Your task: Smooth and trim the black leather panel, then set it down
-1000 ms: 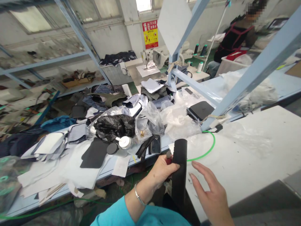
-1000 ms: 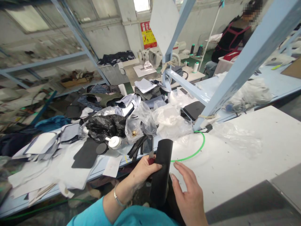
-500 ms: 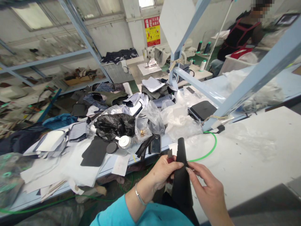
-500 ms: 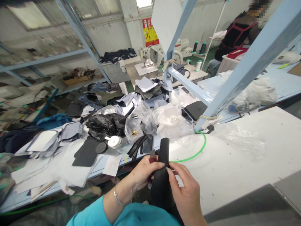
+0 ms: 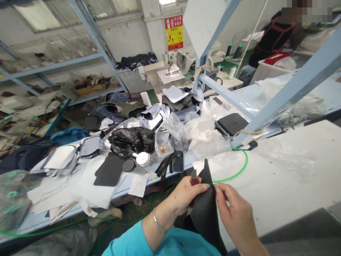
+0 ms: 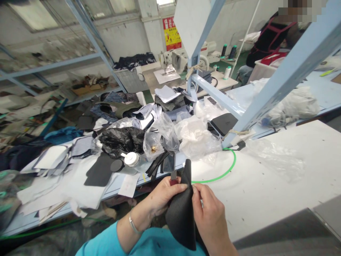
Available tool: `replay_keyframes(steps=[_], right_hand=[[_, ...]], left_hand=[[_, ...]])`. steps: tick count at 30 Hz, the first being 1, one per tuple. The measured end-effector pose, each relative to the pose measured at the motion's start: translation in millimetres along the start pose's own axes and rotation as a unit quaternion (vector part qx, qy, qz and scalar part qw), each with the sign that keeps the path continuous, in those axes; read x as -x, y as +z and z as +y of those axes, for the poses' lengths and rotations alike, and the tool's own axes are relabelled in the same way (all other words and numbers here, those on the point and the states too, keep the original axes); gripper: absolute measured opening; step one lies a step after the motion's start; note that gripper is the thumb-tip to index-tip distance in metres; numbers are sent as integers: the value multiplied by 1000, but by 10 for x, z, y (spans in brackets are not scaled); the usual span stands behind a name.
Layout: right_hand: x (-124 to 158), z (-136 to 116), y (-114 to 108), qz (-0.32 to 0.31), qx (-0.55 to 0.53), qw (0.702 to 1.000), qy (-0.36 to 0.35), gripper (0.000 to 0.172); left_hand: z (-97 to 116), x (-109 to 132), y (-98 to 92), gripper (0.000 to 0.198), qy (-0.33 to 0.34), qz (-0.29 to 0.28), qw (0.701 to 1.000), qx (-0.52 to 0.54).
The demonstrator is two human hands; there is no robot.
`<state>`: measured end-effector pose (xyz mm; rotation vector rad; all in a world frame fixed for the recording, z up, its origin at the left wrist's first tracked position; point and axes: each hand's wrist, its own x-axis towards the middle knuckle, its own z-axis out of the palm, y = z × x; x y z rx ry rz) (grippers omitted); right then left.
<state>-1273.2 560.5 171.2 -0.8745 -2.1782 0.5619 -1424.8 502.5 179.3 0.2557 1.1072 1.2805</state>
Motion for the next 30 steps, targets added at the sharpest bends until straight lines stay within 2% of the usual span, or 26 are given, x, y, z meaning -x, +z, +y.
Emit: replay_keyframes(steps=[6,14,16,19,22,24,27,30], right_hand=[[45,-10,20,-5,-38,998,47,14],[107,-26,42,-2,-98,989,112,17],[119,-24,33,2,-82,993,90,16],[106,-32,18,2,-17,1000,3,18],[76,-42,26,2,48,996,-70,17],[67,-35,44,4,86,992,-93,13],[77,-9,63,8,106,990,-91,11],[92,-14,21,-12,11,999,-35,13]], left_hand=[[40,45,1,46,-18,-8,999,41],[21,47,-48,47,-12,-3,1000,27],[10,42,-67,46,-1,-2,1000,19],[2,38,-88,42,24,-8,1000,-7],[-5,44,-85,42,50,-5,998,-45],[-16,48,-68,44,57,9,997,-57],[-45,51,-39,45,48,31,997,-49],[-69,53,-26,45,33,29,998,-32]])
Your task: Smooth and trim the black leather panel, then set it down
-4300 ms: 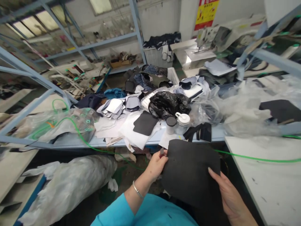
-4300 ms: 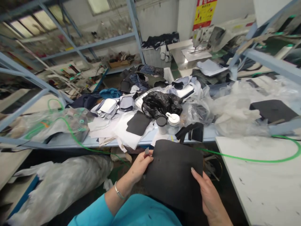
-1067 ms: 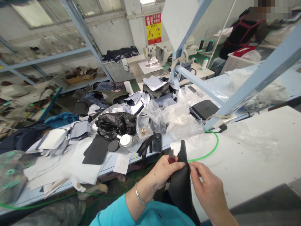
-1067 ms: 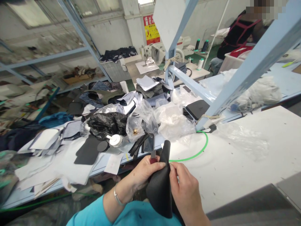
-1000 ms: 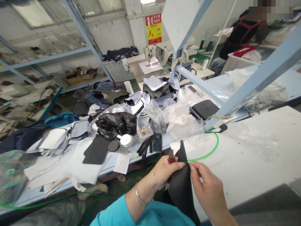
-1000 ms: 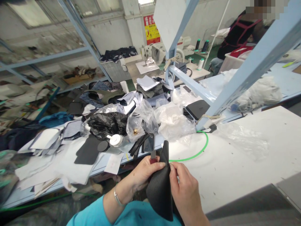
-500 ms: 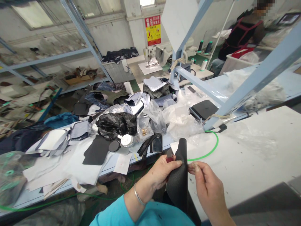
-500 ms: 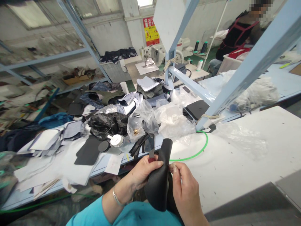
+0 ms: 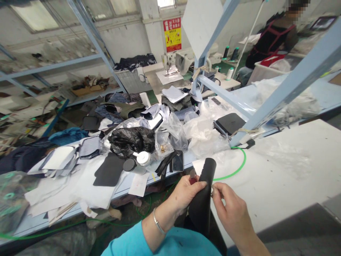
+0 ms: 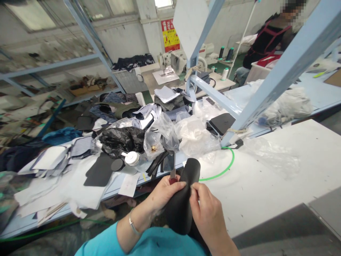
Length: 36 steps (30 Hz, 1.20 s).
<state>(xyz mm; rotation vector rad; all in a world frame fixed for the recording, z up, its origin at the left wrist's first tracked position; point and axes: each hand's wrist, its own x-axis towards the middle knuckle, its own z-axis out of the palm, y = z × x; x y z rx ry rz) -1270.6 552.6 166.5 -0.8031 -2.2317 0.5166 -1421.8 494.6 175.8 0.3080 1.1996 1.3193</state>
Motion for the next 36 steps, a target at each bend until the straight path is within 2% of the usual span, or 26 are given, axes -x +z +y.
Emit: replay_keyframes(steps=[2,5,7,9,10,12,14,16,18,19,21,26,30,36], right_hand=[[0,-41,-67,-30,-124,989,76,14],[-7,-123,-177,-80,-297,936,174,23],[1,-138,-221,-93,-381,898,198,30],[23,-97,-234,-78,-420,880,209,36],[38,-58,-233,-66,-410,884,213,37],[61,30,-227,-43,-341,916,206,35],[63,100,-222,-16,-246,955,164,22],[43,127,-213,24,-162,982,92,4],[12,120,-193,36,-89,995,19,28],[-3,110,-176,30,-66,997,-3,36],[-21,92,-134,5,-57,998,-12,41],[-5,78,-35,-11,-101,995,18,30],[3,61,-26,5,-69,998,6,23],[-26,37,-56,-7,-58,998,4,20]], left_hand=[[-3,4,0,45,-1,-3,1000,9],[15,12,-8,44,-2,-2,1000,28],[32,22,-14,43,-10,-6,999,42],[42,33,-21,43,-15,-18,998,55],[44,39,-24,43,-13,-26,998,59],[43,50,-27,41,-9,-42,997,65],[43,59,-24,39,-6,-54,996,67],[48,65,-15,39,-5,-64,996,68],[53,72,-6,41,-7,-74,994,73],[54,75,-2,42,-10,-78,994,76],[51,82,2,42,-13,-81,993,84],[34,100,13,38,-13,-85,992,97],[33,109,39,38,-12,-82,992,97],[8,84,44,35,-13,-80,993,90]])
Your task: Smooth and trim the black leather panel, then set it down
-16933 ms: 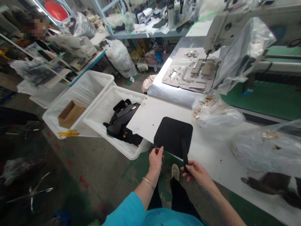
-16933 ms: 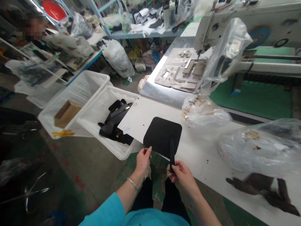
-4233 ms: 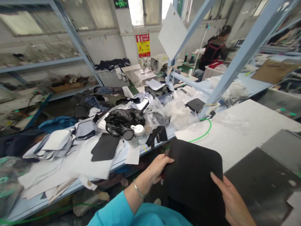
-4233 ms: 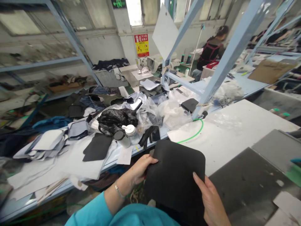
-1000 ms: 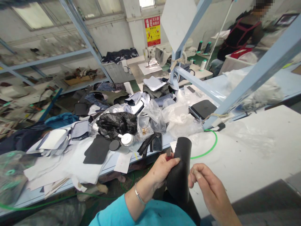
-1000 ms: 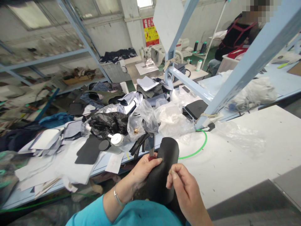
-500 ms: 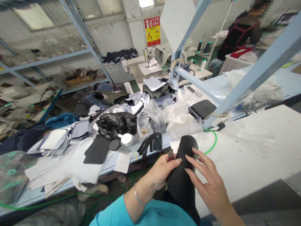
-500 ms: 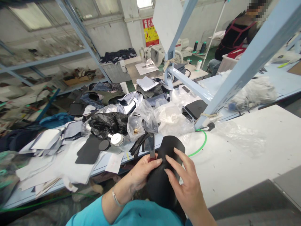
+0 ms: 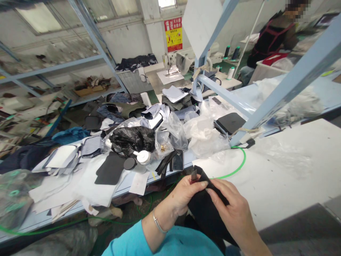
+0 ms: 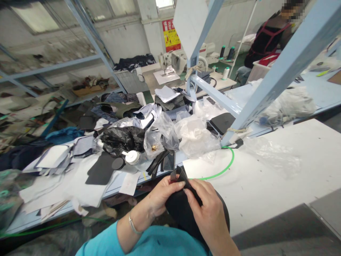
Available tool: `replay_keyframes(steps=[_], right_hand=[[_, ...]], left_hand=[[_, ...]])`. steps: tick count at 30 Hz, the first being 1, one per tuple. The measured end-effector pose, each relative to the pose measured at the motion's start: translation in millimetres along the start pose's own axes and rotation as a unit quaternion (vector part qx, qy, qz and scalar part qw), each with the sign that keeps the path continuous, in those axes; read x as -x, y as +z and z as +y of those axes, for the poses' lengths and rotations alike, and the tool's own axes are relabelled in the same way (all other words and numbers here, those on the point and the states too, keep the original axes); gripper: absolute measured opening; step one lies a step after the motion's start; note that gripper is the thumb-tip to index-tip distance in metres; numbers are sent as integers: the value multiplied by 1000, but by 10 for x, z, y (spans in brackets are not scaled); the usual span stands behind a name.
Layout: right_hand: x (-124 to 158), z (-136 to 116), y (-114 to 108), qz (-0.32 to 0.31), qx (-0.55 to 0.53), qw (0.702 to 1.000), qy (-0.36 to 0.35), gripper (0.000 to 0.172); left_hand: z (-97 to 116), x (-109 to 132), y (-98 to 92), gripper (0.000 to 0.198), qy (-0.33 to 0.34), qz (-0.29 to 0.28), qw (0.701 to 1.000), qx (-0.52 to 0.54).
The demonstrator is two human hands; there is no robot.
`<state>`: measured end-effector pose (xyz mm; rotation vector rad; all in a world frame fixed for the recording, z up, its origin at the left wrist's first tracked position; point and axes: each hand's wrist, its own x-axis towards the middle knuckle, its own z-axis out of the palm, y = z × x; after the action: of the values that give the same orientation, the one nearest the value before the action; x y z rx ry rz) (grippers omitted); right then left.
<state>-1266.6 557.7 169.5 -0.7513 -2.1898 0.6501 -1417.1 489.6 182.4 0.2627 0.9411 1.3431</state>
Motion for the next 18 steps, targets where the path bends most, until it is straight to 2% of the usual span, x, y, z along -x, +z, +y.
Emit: replay_keyframes(steps=[3,6,9,12,14,16,17,18], right_hand=[[7,-1,-9,0,-8,1000,21,22],[21,10,-20,29,-29,999,36,24],[5,34,-21,55,-29,998,1,18],[-38,53,-13,66,52,994,-67,14],[-53,56,-28,66,66,993,-71,8],[-39,57,-73,28,-28,999,16,3],[-22,61,-103,-4,-105,991,80,7],[0,73,-135,-36,-187,971,144,12]], left_hand=[[0,-16,-3,36,-1,9,1000,4],[8,-29,20,39,1,23,1000,7],[10,-39,66,41,2,45,999,10],[-7,-50,106,42,0,77,997,9],[-26,-56,118,42,-3,94,996,0],[-42,-58,120,42,-10,101,995,-10],[-44,-58,118,42,-13,102,995,-13],[-44,-58,114,42,-15,102,995,-14]])
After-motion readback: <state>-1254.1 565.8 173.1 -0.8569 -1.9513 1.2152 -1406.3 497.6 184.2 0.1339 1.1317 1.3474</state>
